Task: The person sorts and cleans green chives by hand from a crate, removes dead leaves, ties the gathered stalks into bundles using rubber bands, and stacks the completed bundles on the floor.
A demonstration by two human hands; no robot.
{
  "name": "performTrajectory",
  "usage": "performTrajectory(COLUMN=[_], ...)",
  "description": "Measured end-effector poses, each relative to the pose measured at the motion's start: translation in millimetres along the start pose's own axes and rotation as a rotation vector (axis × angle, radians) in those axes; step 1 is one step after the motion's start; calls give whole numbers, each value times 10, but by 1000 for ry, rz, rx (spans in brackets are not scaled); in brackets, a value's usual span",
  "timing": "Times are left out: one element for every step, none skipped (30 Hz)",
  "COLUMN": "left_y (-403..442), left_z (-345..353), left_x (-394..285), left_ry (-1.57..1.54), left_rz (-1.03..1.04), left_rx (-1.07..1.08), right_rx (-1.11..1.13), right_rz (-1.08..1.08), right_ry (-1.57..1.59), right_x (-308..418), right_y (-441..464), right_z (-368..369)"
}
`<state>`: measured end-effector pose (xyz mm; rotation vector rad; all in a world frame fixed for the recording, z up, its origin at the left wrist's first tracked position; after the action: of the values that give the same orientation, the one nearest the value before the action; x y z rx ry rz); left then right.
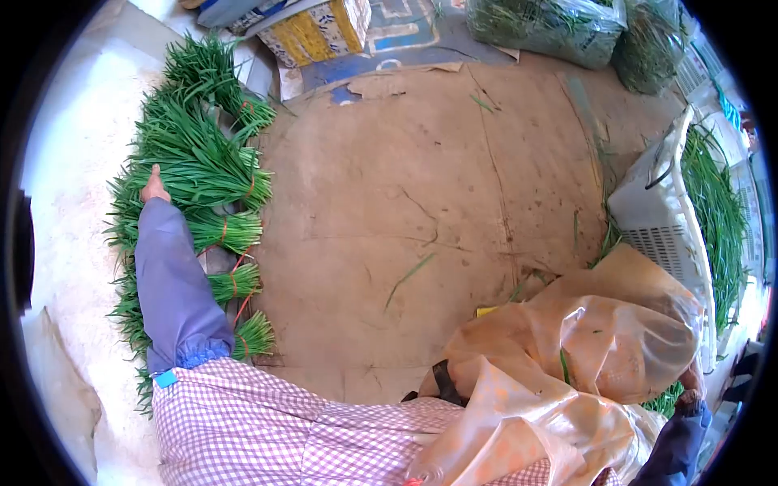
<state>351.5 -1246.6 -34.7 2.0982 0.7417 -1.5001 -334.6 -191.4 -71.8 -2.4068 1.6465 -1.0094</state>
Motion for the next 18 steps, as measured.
performTrajectory(left_y=[-44, -80, 4, -121, -249, -366, -397, -422, -859, -1412, -1988, -2673, -3103, -3449, -3746, -3296, -2934, -2540], left_z=[16, 7, 2, -69, -166, -261, -310, -370, -622, -811, -901, -962, -766, -466, -241, 60, 241, 473], left_x=[-56, -102, -162, -281, -442, -556, -690, -724, -1031, -1252, -1309, -1270, -1027, -550, -99, 490, 854, 1059], left_ry=[-104, -200, -270, -268, -220, -171, -163, -160, 20, 208, 191, 172, -23, 82, 583, 674, 863, 813], left_rz=[46, 91, 159, 162, 192, 222, 339, 341, 627, 907, 1153, 1398, 1196, 1325, 1473, 1027, 511, 509], left_rx=[42, 84, 105, 99, 13, -73, -45, -48, -286, -525, -541, -551, 89, 376, 157, 330, 186, 138], right_rx=[-1, 1, 7, 14, 19, 25, 29, 36, 39, 47, 47, 51, 54, 61, 64, 68, 56, 59], right_rz=[16, 32, 47, 59, 70, 79, 90, 101, 112, 118, 123, 131, 132, 140, 140, 134, 151, 159], right_ry=[15, 27, 36, 46, 55, 64, 69, 77, 82, 85, 94, 95, 102, 105, 110, 123, 122, 117], right_x=[-51, -103, -135, -182, -225, -252, -294, -333, -360, -372, -384, -415, -445, -456, -468, -482, -504, -506], right_y=[-17, -40, -53, -61, -63, -82, -92, -95, -111, -111, -119, -121, -113, -122, -113, -119, -218, -250], right_z=[27, 58, 94, 134, 161, 197, 221, 250, 274, 310, 333, 355, 378, 391, 412, 397, 413, 403])
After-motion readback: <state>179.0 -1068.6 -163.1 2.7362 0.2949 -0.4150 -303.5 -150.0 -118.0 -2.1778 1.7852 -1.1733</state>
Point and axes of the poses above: each hand's wrist, its own y-axis towards the middle knuckle, its own z-axis out of the palm, x = y × z, the point moved 6 cm from there along y, towards the middle knuckle, and after that the axes turned 3 degrees about -z, right-handed, at the moved point
